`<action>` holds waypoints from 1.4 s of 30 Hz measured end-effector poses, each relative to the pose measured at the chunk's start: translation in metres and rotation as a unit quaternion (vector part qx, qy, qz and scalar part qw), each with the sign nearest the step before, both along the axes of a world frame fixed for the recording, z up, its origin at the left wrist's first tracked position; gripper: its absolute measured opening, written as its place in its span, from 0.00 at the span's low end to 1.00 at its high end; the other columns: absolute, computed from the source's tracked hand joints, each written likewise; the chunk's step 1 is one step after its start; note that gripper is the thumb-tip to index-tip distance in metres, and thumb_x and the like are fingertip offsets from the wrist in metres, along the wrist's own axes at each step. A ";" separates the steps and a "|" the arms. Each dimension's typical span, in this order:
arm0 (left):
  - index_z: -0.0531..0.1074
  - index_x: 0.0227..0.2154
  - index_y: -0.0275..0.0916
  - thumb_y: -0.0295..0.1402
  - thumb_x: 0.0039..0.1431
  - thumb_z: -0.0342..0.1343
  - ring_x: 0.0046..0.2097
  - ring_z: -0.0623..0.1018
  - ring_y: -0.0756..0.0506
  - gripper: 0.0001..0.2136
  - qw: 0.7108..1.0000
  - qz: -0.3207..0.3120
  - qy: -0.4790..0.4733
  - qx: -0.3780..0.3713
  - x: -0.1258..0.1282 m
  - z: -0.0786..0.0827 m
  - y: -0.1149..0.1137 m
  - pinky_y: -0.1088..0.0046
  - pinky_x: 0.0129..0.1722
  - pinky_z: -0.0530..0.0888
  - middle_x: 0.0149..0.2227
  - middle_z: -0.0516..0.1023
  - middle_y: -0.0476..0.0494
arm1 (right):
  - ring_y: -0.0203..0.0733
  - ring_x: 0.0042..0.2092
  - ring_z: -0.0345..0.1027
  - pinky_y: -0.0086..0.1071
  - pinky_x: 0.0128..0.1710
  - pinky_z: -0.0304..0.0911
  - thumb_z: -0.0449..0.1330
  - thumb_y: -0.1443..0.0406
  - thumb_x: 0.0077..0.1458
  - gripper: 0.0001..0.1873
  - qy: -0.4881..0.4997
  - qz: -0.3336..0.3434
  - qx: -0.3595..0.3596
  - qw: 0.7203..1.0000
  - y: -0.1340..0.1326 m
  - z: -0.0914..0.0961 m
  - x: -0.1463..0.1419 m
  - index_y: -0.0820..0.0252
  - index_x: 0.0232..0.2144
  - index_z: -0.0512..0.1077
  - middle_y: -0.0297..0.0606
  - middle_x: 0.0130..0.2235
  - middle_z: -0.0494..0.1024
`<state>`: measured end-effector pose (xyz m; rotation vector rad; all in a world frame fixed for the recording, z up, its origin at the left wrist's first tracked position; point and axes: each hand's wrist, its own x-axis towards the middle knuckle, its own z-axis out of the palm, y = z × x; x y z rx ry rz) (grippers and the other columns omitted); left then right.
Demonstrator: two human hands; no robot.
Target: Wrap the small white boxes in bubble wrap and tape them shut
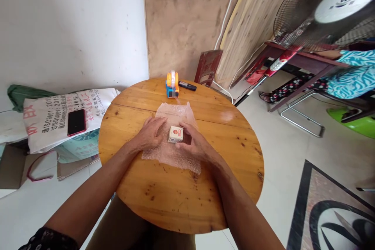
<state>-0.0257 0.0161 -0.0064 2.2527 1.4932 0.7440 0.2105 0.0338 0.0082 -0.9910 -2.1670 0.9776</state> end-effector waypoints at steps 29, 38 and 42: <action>0.63 0.60 0.33 0.29 0.46 0.50 0.63 0.65 0.36 0.33 1.000 -0.012 -0.006 0.016 -0.008 -0.006 0.004 0.50 0.64 0.56 0.61 0.68 0.35 | 0.37 0.37 0.71 0.28 0.29 0.72 0.64 0.66 0.51 0.09 0.354 -0.224 -0.326 0.847 0.025 0.003 0.004 0.56 0.35 0.69 0.36 0.41 0.72; 0.64 0.60 0.33 0.30 0.47 0.50 0.64 0.64 0.35 0.33 1.000 -0.006 -0.009 0.022 -0.011 -0.012 0.005 0.49 0.65 0.56 0.62 0.66 0.33 | 0.37 0.38 0.71 0.28 0.30 0.72 0.62 0.65 0.52 0.08 0.343 -0.229 -0.314 0.855 0.023 0.002 0.002 0.57 0.36 0.68 0.38 0.42 0.71; 0.64 0.60 0.36 0.31 0.47 0.52 0.63 0.64 0.34 0.33 0.999 -0.007 -0.049 0.008 -0.014 -0.010 0.007 0.49 0.64 0.59 0.61 0.67 0.35 | 0.38 0.40 0.71 0.30 0.33 0.72 0.62 0.63 0.52 0.10 0.337 -0.226 -0.304 0.862 0.023 -0.001 0.002 0.56 0.38 0.68 0.39 0.43 0.71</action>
